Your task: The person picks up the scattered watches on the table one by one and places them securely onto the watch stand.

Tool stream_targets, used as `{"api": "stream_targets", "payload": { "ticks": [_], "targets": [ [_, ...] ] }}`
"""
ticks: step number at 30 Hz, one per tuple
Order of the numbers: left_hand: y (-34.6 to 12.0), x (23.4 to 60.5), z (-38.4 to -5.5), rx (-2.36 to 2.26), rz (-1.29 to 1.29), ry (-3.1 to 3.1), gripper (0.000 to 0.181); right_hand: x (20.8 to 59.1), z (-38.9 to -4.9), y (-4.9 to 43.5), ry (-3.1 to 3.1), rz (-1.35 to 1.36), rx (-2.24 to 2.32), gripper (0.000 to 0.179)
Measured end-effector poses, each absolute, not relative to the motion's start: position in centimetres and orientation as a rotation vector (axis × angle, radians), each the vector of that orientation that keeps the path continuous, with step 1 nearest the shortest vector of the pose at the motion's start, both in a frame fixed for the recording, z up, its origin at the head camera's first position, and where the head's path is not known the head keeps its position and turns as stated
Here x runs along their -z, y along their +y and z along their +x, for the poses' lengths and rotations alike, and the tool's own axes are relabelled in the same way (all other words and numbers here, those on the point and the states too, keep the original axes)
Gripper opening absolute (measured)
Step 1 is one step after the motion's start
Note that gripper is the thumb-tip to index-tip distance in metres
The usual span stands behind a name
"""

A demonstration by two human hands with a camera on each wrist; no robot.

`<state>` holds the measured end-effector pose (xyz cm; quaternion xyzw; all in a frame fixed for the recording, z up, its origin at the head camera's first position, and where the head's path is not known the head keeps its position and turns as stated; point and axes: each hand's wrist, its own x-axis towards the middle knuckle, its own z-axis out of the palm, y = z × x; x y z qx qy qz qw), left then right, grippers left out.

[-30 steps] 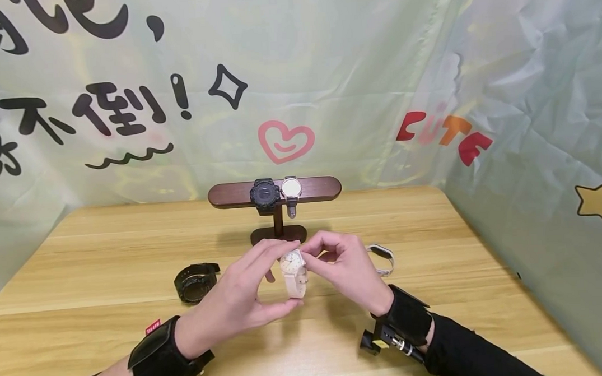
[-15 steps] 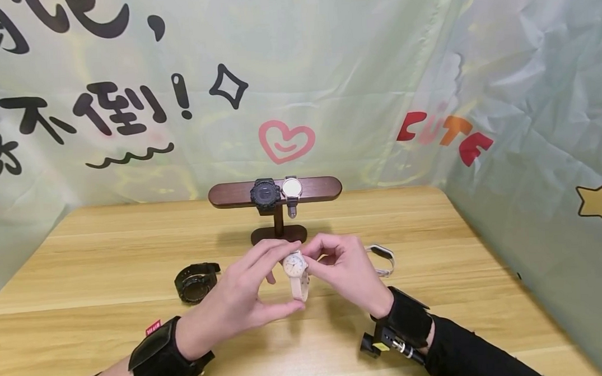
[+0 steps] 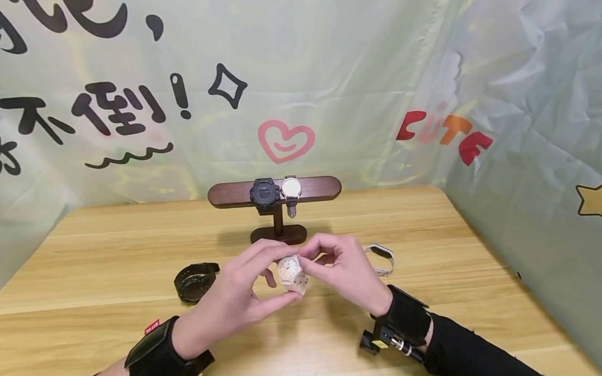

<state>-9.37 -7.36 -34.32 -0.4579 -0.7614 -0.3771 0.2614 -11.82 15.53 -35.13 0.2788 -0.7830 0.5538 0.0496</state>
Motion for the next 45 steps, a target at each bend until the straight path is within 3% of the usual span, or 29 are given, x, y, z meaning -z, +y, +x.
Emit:
{"api": "stream_targets", "payload": {
  "ticks": [18,37,45],
  "targets": [
    [-8.0,33.6,-9.0,1.361,-1.153,-2.273,0.049,34.7,-12.0,15.7,-2.443,0.869,-1.662,0.008],
    [-8.7,33.2,-9.3,1.198,-1.120,-2.361,0.046,34.7,-12.5,15.7,-2.530,1.016,-1.519,0.012],
    [-10.2,32.3,-10.4,1.008,-1.011,-2.403,0.049,33.8,-13.1,16.9,-2.560,0.961,-1.435,0.008]
  ]
}}
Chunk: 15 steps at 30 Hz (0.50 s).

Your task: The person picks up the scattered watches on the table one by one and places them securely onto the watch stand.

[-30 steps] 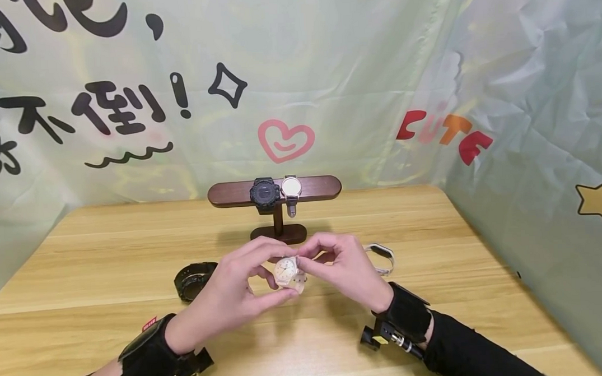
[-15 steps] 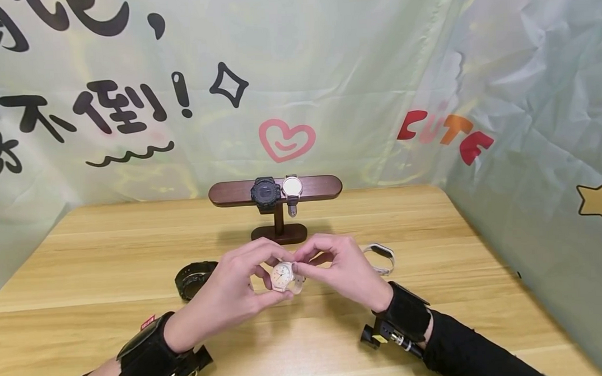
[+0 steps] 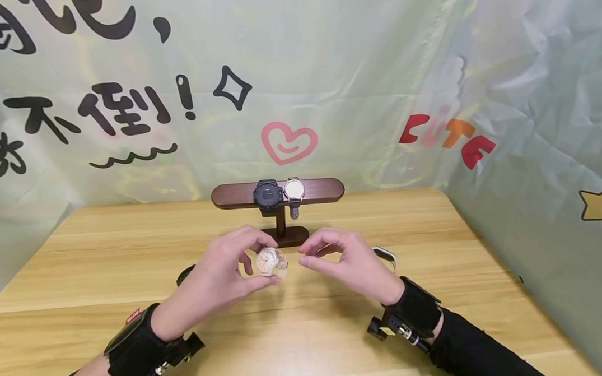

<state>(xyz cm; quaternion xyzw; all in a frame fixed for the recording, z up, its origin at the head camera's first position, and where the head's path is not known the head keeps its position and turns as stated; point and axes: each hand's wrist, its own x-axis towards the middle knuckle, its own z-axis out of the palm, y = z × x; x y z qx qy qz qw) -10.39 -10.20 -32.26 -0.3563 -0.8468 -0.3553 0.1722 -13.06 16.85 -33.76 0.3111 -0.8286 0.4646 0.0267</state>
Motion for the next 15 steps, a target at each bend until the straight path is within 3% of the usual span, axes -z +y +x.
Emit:
{"api": "stream_targets", "payload": {
  "ticks": [15],
  "targets": [
    [-14.6,31.6,-12.8,0.784,-0.875,-2.368,0.049,32.3,-15.3,19.7,-2.482,0.849,-1.301,0.010]
  ]
}}
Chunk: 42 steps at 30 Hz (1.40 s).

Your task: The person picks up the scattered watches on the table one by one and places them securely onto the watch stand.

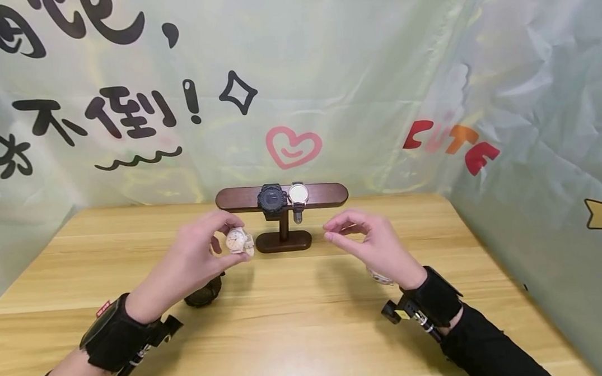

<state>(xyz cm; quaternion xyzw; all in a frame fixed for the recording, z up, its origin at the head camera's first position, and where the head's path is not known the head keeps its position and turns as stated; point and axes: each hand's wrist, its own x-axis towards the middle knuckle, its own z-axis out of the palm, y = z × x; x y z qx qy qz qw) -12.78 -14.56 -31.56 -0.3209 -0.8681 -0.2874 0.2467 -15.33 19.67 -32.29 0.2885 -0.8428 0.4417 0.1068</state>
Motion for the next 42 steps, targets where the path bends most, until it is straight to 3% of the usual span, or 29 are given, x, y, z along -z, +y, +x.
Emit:
{"api": "stream_targets", "payload": {
  "ticks": [9,28,42],
  "targets": [
    [-17.1,31.0,-13.5,0.650,-0.805,-2.392,0.051,31.9,-17.0,21.0,-2.453,0.770,-1.151,0.013],
    [-20.3,29.9,-16.9,0.533,-0.726,-2.414,0.047,31.8,-20.1,22.2,-2.497,0.680,-0.945,0.041],
    [-20.0,29.0,-18.5,0.580,-0.739,-2.489,0.042,32.0,-20.8,21.8,-2.496,0.680,-1.007,0.042]
  ]
}}
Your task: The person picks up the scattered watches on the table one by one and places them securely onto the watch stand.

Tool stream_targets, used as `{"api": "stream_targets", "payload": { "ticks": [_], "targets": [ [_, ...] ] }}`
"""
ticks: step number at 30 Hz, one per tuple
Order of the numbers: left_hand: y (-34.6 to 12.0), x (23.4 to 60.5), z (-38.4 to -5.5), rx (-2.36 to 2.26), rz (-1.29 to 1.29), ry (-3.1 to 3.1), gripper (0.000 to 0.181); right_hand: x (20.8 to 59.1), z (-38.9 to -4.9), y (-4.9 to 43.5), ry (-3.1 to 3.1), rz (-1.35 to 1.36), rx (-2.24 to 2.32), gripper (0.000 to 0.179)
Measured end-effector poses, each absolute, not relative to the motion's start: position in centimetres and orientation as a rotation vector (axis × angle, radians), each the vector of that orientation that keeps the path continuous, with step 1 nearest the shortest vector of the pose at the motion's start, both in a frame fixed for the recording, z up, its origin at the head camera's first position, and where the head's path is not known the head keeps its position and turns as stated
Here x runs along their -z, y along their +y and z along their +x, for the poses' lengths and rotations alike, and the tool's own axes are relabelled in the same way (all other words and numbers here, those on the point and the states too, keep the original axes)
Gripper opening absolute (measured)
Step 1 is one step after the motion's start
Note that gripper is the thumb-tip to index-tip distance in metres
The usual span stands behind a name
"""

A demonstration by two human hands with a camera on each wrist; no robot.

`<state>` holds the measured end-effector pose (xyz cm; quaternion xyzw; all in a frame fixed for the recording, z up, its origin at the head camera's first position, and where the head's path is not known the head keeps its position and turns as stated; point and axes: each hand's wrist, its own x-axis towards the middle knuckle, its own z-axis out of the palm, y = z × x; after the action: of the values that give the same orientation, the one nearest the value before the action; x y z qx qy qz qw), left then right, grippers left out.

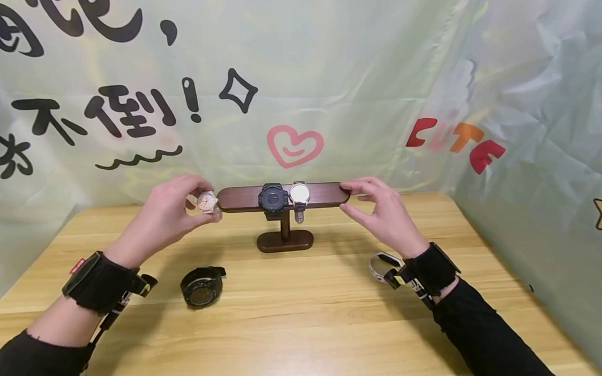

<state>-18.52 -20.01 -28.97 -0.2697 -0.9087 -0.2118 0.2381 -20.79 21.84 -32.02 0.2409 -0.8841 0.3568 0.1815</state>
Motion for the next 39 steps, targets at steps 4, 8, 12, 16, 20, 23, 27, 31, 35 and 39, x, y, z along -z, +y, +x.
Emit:
{"api": "stream_targets", "payload": {
  "ticks": [4,8,12,16,20,23,27,31,35,39],
  "targets": [
    [-19.7,28.8,-18.7,0.586,-0.760,-2.485,0.042,32.0,-20.8,21.8,-2.488,0.695,-1.020,0.042],
    [-19.4,28.7,-18.9,0.585,-0.770,-2.495,0.042,32.0,-20.7,21.9,-2.486,0.696,-1.022,0.041],
    [-19.4,28.7,-19.1,0.586,-0.769,-2.503,0.042,32.1,-20.7,21.9,-2.484,0.694,-1.028,0.041],
    [-19.3,28.8,-19.4,0.590,-0.779,-2.498,0.042,32.2,-20.7,22.0,-2.479,0.696,-1.036,0.041],
    [-19.2,28.8,-19.6,0.602,-0.796,-2.480,0.042,32.2,-20.7,22.0,-2.473,0.700,-1.046,0.041],
    [-19.2,28.8,-19.8,0.606,-0.806,-2.472,0.042,32.3,-20.8,22.0,-2.469,0.703,-1.051,0.040],
    [-19.2,28.9,-19.9,0.605,-0.810,-2.470,0.043,32.3,-20.8,21.9,-2.465,0.704,-1.053,0.040],
    [-19.2,28.9,-19.9,0.596,-0.817,-2.467,0.044,32.3,-20.8,21.9,-2.458,0.702,-1.056,0.040],
    [-19.1,28.9,-19.8,0.590,-0.817,-2.467,0.046,32.3,-20.8,21.9,-2.452,0.701,-1.061,0.040],
    [-18.9,28.9,-19.8,0.593,-0.823,-2.465,0.049,32.4,-20.8,21.8,-2.447,0.701,-1.065,0.040]
  ]
}}
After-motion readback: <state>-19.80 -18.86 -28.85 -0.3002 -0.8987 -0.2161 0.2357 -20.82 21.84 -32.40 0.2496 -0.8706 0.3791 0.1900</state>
